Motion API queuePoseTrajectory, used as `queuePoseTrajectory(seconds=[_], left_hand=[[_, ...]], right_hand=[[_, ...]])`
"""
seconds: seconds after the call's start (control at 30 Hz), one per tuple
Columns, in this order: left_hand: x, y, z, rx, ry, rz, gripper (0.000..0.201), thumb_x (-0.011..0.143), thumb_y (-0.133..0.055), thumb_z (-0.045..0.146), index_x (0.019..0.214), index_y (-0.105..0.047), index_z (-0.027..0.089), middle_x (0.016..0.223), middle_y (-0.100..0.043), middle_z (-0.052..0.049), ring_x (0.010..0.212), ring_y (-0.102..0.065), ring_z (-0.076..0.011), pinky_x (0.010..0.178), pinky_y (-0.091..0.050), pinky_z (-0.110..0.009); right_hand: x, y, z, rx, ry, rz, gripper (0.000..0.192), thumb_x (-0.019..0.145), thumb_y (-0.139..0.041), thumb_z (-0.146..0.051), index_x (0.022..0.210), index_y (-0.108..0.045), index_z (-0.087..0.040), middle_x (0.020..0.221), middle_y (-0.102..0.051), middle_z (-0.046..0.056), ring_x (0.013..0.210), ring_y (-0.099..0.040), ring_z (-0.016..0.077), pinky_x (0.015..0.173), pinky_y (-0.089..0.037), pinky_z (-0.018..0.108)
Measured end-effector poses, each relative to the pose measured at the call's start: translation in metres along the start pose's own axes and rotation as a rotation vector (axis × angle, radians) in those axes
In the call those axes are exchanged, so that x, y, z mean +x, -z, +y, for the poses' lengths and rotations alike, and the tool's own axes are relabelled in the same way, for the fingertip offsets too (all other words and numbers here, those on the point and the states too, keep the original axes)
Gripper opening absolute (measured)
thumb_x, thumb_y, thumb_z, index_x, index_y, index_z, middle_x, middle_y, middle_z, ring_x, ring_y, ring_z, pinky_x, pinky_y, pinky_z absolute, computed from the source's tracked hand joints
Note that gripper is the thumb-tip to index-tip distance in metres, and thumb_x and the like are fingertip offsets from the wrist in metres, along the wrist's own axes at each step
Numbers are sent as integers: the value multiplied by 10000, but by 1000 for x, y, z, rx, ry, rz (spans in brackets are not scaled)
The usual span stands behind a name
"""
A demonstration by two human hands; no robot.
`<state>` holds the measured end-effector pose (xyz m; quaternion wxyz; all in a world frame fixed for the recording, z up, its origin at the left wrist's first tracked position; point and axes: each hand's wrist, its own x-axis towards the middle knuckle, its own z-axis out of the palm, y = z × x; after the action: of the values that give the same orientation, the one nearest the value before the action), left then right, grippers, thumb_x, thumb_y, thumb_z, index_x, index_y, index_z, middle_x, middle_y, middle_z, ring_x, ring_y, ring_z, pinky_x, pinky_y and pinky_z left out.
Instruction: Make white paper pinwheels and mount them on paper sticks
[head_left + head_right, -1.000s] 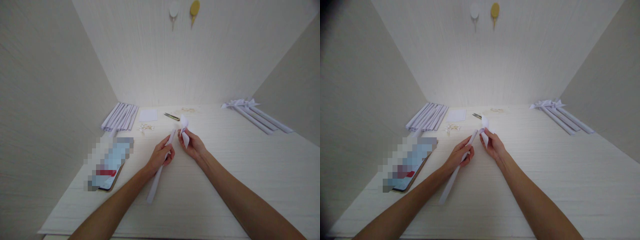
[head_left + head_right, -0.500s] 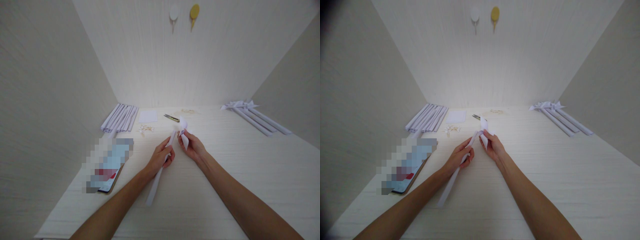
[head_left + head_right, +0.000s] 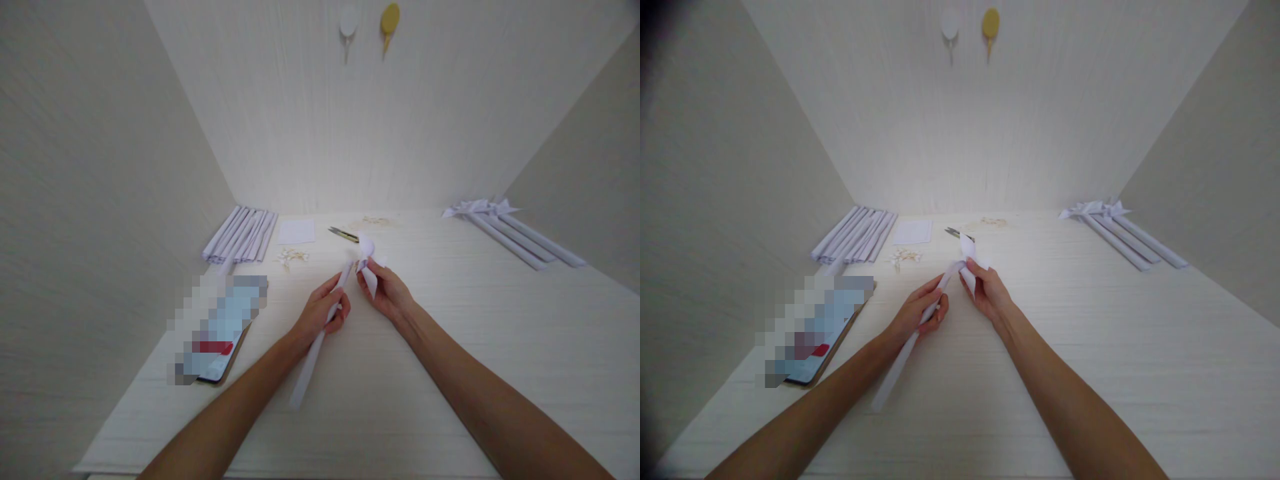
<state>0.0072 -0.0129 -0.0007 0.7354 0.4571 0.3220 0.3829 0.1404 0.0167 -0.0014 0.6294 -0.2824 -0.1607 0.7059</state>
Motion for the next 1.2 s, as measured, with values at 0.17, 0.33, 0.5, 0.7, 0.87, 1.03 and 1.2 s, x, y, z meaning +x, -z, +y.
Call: queuePoseTrajectory(seconds=[0.17, 0.33, 0.5, 0.7, 0.87, 1.03, 1.2], left_hand=[[-2, -2, -1, 93, -24, 4, 560, 754, -447, 292, 1276, -294, 162, 450, -456, 77, 238, -266, -12, 248, -146, -129], [-3, -3, -2, 113, -28, 10, 535, 762, -426, 272, 1269, -297, 156, 453, -456, 79, 243, -269, -13, 246, -150, -127], [-3, -3, -1, 110, -32, 11, 508, 761, -422, 274, 1243, -333, 140, 451, -451, 77, 236, -274, -16, 246, -143, -133], [-3, -2, -3, 146, -35, 8, 517, 764, -424, 292, 1253, -326, 157, 461, -453, 77, 246, -275, -14, 250, -161, -132], [-2, -1, -5, 158, -42, -10, 517, 766, -414, 279, 1258, -316, 152, 456, -453, 79, 240, -273, -17, 242, -161, -132], [-2, -1, -6, 157, -37, -14, 527, 760, -414, 274, 1262, -310, 152, 448, -453, 81, 233, -264, -18, 242, -154, -135], [-2, -1, -6, 166, -39, -13, 507, 758, -418, 282, 1240, -327, 153, 457, -455, 81, 239, -266, -18, 248, -153, -140]], right_hand=[[-1, -1, 1, -37, 0, -4, 110, 551, -695, -80, 590, -612, -140, 573, -643, -22, 532, -573, 71, 554, -492, 137], [-3, -1, 1, -111, 37, -71, 164, 509, -733, -170, 622, -614, -158, 592, -627, -42, 534, -540, 60, 528, -447, 144], [-4, -1, 1, -165, -27, -105, 173, 544, -713, -241, 666, -609, -176, 624, -619, -45, 595, -545, 75, 579, -443, 173], [-2, 2, 2, -211, -16, -48, 91, 601, -668, -224, 584, -594, -173, 603, -624, -23, 585, -555, 97, 621, -457, 208], [-2, 3, 2, -210, -16, -63, 104, 548, -696, -212, 577, -604, -172, 604, -630, -30, 584, -558, 90, 627, -460, 199], [-4, 1, 2, -207, -11, -81, 176, 463, -742, -215, 558, -606, -155, 586, -625, -34, 552, -540, 76, 603, -455, 188], [-4, 1, 1, -214, -13, -81, 197, 461, -753, -221, 554, -592, -154, 563, -612, -40, 538, -535, 74, 593, -455, 189]])
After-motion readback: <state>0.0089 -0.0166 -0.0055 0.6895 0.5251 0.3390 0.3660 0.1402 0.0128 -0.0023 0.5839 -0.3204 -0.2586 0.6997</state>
